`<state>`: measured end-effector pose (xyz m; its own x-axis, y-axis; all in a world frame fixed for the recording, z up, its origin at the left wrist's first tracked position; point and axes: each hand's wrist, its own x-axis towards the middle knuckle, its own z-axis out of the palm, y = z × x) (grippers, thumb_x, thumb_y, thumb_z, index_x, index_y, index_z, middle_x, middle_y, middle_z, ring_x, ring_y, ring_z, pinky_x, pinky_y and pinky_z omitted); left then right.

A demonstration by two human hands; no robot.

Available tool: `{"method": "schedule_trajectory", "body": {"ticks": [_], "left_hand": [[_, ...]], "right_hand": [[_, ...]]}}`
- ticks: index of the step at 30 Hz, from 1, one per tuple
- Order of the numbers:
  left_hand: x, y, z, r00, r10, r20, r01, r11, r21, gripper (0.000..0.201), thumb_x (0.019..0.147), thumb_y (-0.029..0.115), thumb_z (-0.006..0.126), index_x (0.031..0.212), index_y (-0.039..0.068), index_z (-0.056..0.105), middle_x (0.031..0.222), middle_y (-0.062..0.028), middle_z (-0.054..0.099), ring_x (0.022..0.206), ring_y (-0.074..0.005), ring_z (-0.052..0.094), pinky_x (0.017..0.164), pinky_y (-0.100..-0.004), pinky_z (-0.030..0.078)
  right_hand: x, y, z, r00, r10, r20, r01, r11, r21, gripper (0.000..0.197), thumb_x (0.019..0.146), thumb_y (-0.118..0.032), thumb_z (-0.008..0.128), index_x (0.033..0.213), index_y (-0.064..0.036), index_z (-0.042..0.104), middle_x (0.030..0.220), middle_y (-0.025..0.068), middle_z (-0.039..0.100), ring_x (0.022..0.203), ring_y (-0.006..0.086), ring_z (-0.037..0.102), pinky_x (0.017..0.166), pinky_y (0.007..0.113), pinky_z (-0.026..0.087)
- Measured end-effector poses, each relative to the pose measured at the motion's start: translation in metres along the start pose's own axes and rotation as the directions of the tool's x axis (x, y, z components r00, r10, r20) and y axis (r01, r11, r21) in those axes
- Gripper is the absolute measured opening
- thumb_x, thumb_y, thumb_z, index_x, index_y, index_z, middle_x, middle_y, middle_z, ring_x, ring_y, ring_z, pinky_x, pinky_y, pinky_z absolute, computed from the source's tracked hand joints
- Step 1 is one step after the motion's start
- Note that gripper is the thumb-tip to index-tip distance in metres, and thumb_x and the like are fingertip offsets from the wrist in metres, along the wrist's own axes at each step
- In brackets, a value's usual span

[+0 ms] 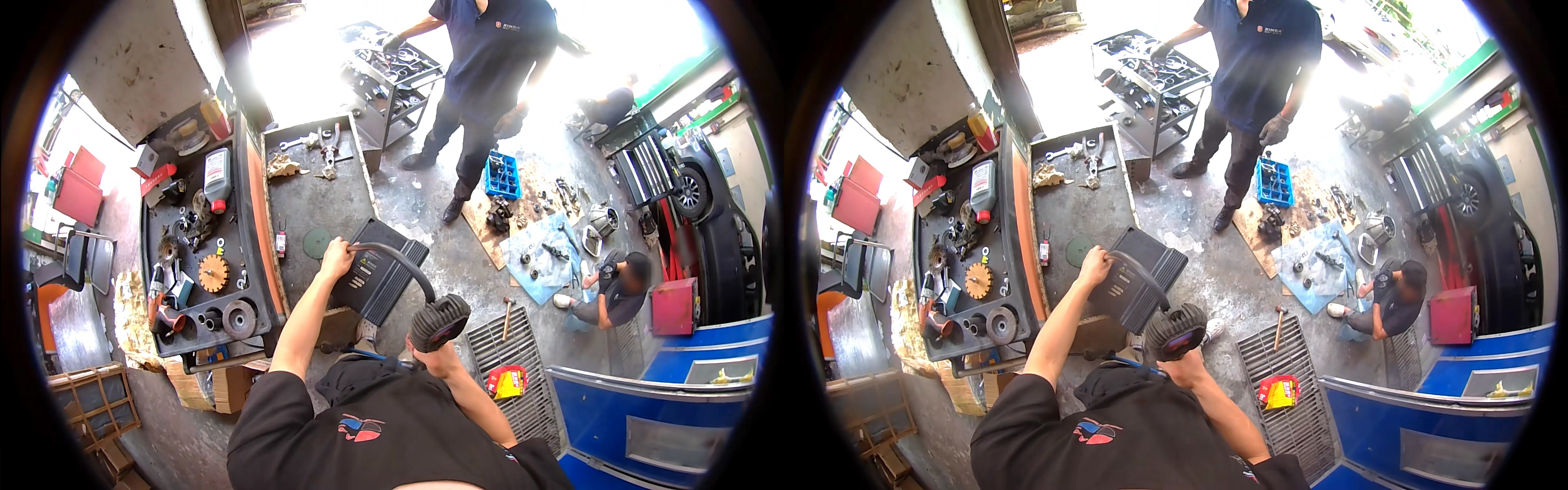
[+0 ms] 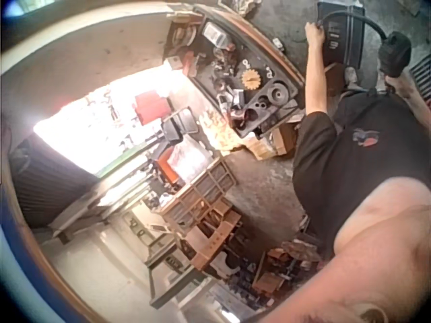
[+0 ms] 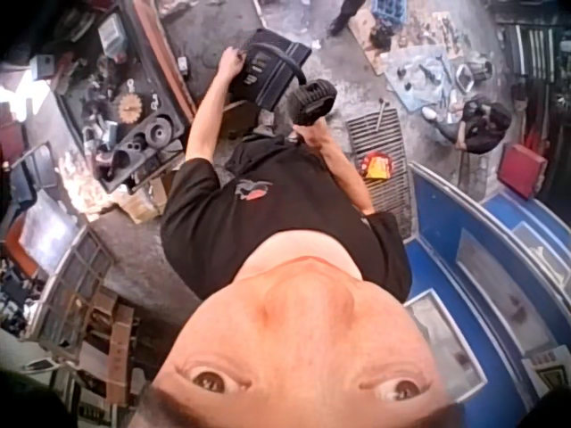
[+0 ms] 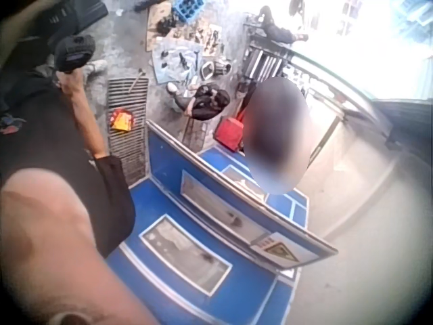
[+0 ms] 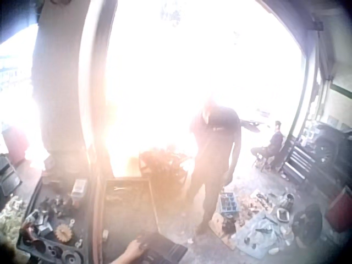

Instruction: The person uses a handheld air blower to clean dust from a black rectangular electronic device with a red-bordered screen. They repeatedly direct airflow across the screen and casing, then flip the device to clean the back and sides.

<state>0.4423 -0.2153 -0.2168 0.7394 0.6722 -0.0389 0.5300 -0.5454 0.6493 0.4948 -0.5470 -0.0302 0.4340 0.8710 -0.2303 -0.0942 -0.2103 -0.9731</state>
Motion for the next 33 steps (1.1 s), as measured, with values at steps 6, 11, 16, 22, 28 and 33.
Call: {"method": "schedule_trajectory", "body": {"ticks": [6, 11, 16, 22, 28, 33], "left_hand": [[-0.080, -0.005, -0.037, 0.983, -0.152, 0.103, 0.164, 0.979, -0.119, 0.017, 0.083, 0.013, 0.073, 0.084, -0.002, 0.064, 0.088, -0.0215, 0.060, 0.087, -0.0424, 0.060, 0.079, -0.0472, 0.048], [-0.130, -0.015, -0.051, 0.969, -0.207, 0.134, 0.233, 0.947, -0.221, 0.016, 0.079, 0.000, 0.069, 0.096, 0.001, 0.067, 0.086, -0.0163, 0.067, 0.086, -0.0291, 0.067, 0.077, -0.0395, 0.051], [-0.119, 0.007, -0.058, 0.959, -0.192, 0.207, 0.236, 0.947, -0.217, 0.016, 0.082, 0.001, 0.066, 0.098, -0.001, 0.068, 0.088, -0.0213, 0.069, 0.090, -0.0343, 0.069, 0.080, -0.0401, 0.052], [-0.084, 0.026, -0.031, 0.969, -0.033, 0.246, 0.097, 0.963, -0.253, 0.018, 0.083, 0.004, 0.068, 0.099, -0.002, 0.067, 0.091, -0.0229, 0.069, 0.091, -0.0372, 0.069, 0.081, -0.0432, 0.052], [-0.014, 0.018, 0.031, 0.979, 0.195, 0.057, -0.181, 0.965, -0.187, 0.015, 0.081, 0.005, 0.066, 0.096, -0.001, 0.064, 0.094, -0.0251, 0.067, 0.092, -0.0447, 0.064, 0.079, -0.0497, 0.051], [0.003, 0.048, 0.039, 0.973, 0.230, 0.025, -0.225, 0.965, -0.136, 0.011, 0.082, 0.002, 0.062, 0.092, -0.001, 0.065, 0.096, -0.0233, 0.065, 0.093, -0.0431, 0.062, 0.079, -0.0482, 0.050]], "right_hand": [[0.002, -0.037, 0.009, 0.974, -0.157, 0.162, 0.183, 0.970, -0.162, 0.043, 0.083, -0.007, 0.068, 0.125, -0.0058, 0.060, 0.123, 0.0098, 0.062, 0.115, 0.0253, 0.058, 0.102, 0.038, 0.043], [0.015, -0.032, 0.016, 0.874, -0.376, 0.307, 0.482, 0.746, -0.460, 0.044, 0.082, -0.007, 0.071, 0.125, -0.0060, 0.059, 0.124, 0.0114, 0.061, 0.119, 0.0258, 0.056, 0.104, 0.039, 0.043], [0.017, -0.033, 0.022, 0.937, -0.269, 0.225, 0.309, 0.936, -0.170, 0.043, 0.082, -0.005, 0.070, 0.124, -0.0033, 0.058, 0.120, 0.0094, 0.062, 0.111, 0.0227, 0.059, 0.099, 0.035, 0.045], [0.014, -0.051, 0.023, 0.956, -0.224, 0.189, 0.258, 0.950, -0.176, 0.038, 0.079, -0.005, 0.070, 0.117, -0.0033, 0.062, 0.108, 0.0083, 0.065, 0.101, 0.0197, 0.061, 0.090, 0.035, 0.048], [0.006, -0.048, 0.023, 0.938, -0.346, 0.010, 0.341, 0.916, -0.210, 0.037, 0.076, -0.006, 0.070, 0.112, -0.0032, 0.062, 0.107, 0.0091, 0.065, 0.099, 0.0240, 0.062, 0.090, 0.037, 0.048], [-0.007, -0.040, 0.009, 0.986, -0.169, -0.011, 0.165, 0.974, -0.154, 0.038, 0.076, -0.006, 0.069, 0.113, -0.0031, 0.061, 0.112, 0.0124, 0.063, 0.109, 0.0275, 0.059, 0.097, 0.038, 0.045]]}}
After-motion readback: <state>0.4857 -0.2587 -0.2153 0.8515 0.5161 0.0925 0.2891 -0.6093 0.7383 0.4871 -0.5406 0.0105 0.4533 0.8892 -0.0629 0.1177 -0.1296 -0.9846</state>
